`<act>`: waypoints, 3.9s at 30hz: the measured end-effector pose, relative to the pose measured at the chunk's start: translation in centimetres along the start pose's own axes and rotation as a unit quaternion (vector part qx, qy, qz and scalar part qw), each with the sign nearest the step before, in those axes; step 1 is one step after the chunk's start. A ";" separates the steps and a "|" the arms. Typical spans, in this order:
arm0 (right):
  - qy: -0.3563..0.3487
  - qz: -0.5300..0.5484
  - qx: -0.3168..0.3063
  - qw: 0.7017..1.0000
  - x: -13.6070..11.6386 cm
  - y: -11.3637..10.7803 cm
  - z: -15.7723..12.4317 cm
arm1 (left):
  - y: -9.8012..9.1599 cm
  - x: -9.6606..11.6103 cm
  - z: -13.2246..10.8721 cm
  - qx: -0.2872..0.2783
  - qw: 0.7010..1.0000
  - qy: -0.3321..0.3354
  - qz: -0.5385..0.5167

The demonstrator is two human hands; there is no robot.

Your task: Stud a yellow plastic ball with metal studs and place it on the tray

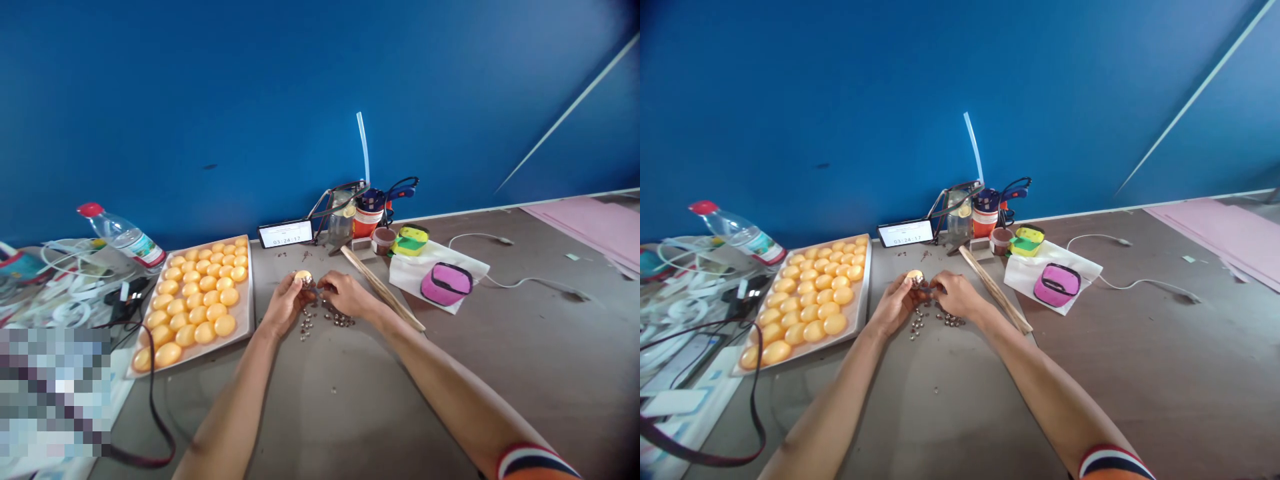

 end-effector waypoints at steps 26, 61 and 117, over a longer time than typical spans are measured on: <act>-0.078 -0.144 -0.061 0.985 -1.3 1.7 -0.7 | -1.1 0.3 0.5 0.064 0.997 0.041 -0.009; 0.093 0.493 0.077 0.861 0.3 0.2 0.5 | -0.1 0.2 0.1 -0.011 1.000 0.019 -0.005; -0.015 -0.156 -0.019 0.987 0.8 0.4 0.0 | -0.7 -0.6 0.2 0.022 1.000 -0.018 -0.012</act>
Point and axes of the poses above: each hand's wrist, its own z-axis towards the middle knuckle, its own y-axis out of the palm, x = y × z, the point moved 4 cm from there along z, towards the middle knuckle, and after that the axes turned 6 degrees about y, right-handed, at the moved point
